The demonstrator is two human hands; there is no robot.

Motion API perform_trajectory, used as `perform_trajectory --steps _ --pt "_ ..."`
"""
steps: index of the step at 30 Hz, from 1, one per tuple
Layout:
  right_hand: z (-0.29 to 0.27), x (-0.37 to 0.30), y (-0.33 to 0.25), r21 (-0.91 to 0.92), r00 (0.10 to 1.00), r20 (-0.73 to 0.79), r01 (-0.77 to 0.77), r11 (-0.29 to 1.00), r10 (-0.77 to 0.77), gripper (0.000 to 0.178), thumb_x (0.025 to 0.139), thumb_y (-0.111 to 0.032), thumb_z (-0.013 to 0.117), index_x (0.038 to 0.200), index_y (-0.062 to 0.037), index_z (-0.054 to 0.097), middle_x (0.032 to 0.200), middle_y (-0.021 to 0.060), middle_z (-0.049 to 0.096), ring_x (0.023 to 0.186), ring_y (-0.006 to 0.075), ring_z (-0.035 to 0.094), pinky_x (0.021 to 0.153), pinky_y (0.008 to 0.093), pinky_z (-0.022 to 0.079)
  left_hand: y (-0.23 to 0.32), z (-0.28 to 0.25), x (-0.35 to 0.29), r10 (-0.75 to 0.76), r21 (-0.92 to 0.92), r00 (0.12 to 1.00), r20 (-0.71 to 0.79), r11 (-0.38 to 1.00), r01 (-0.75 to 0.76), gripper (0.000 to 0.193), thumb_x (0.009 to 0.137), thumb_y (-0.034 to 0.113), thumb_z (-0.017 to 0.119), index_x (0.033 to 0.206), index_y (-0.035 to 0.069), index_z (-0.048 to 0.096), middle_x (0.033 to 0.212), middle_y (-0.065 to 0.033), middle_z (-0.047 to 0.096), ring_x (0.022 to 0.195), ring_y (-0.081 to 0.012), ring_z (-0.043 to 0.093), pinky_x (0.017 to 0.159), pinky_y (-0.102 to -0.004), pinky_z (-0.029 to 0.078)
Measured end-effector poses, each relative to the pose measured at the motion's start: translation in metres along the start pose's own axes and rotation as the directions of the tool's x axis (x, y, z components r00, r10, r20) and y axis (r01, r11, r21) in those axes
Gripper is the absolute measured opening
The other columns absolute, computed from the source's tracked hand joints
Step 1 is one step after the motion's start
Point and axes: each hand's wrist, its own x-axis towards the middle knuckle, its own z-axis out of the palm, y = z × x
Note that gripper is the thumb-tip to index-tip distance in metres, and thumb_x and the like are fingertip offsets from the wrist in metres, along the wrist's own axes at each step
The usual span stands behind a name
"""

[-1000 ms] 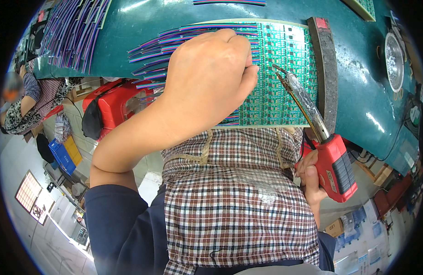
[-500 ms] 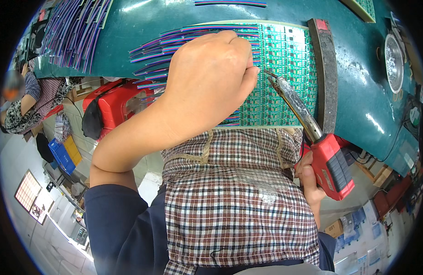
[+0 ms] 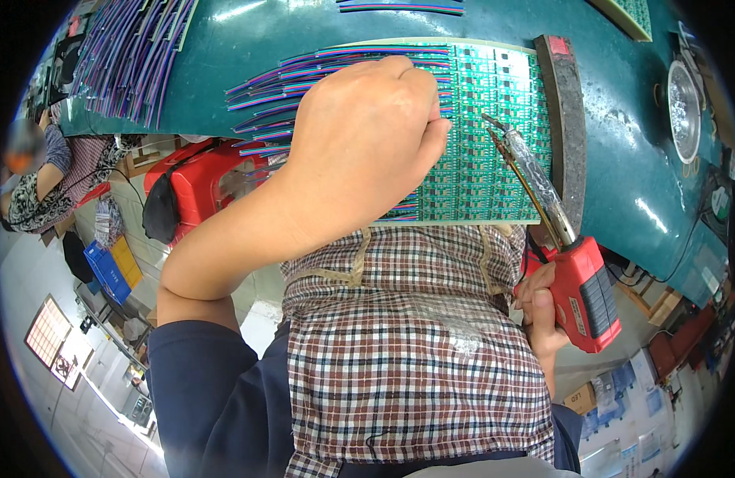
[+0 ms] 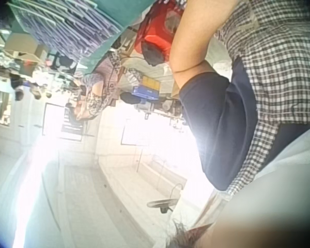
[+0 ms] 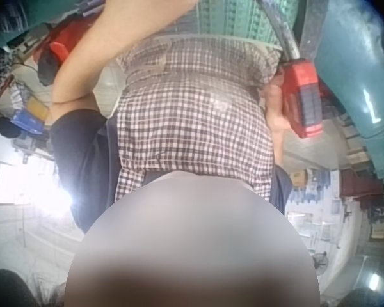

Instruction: The person solders electronic components onto a printed circuit board with a soldering iron and wire.

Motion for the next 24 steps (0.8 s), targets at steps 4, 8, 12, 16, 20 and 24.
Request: perform_trajectory --steps 4,8,12,16,20,24 --pt "-0.003 -0.002 0.001 -0.071 0.999 0.013 0.041 0.997 -0.04 0.015 0.097 -0.012 0.058 0.095 0.0022 0.053 0.07 0.0049 0.048 0.052 0.0103 0.041 0.051 0.0272 0.039 0.001 -0.005 -0.001 0.004 -0.01 1.0 -0.006 1.0 -0.004 0.02 0.08 0.012 0.078 0.077 0.004 0.061 0.075 -0.0099 0.061 0.07 -0.0281 0.065 0.062 -0.039 0.052" --pt "-0.003 -0.006 0.011 -0.096 0.988 -0.054 0.14 0.986 -0.145 0.019 0.099 -0.014 0.057 0.097 0.0041 0.053 0.068 0.0029 0.047 0.049 0.0078 0.038 0.05 0.0258 0.038 0.004 -0.005 -0.007 -0.016 -0.008 1.0 -0.007 1.0 0.016 0.02 0.078 0.012 0.078 0.076 0.005 0.06 0.074 -0.0099 0.059 0.07 -0.0301 0.063 0.062 -0.0411 0.05" --pt "-0.015 -0.005 0.031 -0.136 0.945 -0.253 0.178 0.975 -0.208 0.025 0.099 -0.015 0.058 0.112 0.0064 0.056 0.067 0.0017 0.047 0.049 0.0072 0.038 0.05 0.0251 0.037 0.001 0.008 -0.011 -0.009 -0.037 1.0 -0.014 0.999 0.009 0.019 0.077 0.013 0.079 0.075 0.006 0.06 0.076 -0.01 0.06 0.072 -0.0313 0.064 0.064 -0.0428 0.051" --pt "-0.035 0.014 0.013 -0.065 0.878 -0.387 0.279 0.958 -0.282 0.028 0.1 -0.014 0.058 0.121 0.0046 0.058 0.067 0.0017 0.05 0.05 0.007 0.039 0.05 0.0255 0.037 0.003 0.007 -0.012 0.004 -0.02 0.999 -0.05 1.0 -0.005 0.019 0.077 0.013 0.079 0.076 0.007 0.061 0.077 -0.0094 0.06 0.073 -0.0307 0.064 0.065 -0.0421 0.052" --pt "-0.058 0.036 -0.005 -0.18 0.73 -0.542 0.384 0.906 -0.417 0.022 0.1 -0.011 0.058 0.116 0.0039 0.06 0.072 0.0036 0.053 0.05 0.0076 0.039 0.052 0.025 0.037 0.0 0.005 -0.006 0.023 -0.006 0.998 -0.066 1.0 -0.023 0.019 0.077 0.013 0.079 0.077 0.006 0.061 0.077 -0.0094 0.06 0.072 -0.031 0.063 0.064 -0.0421 0.051" --pt "-0.083 0.055 -0.02 -0.279 0.618 -0.591 0.447 0.85 -0.518 0.022 0.101 -0.01 0.057 0.116 0.0056 0.058 0.068 0.0023 0.051 0.049 0.0064 0.037 0.051 0.0245 0.036 -0.003 0.003 -0.003 0.058 0.026 0.995 -0.081 0.998 -0.056 0.017 0.077 0.01 0.077 0.077 0.005 0.06 0.077 -0.01 0.061 0.072 -0.0311 0.064 0.064 -0.0421 0.052"
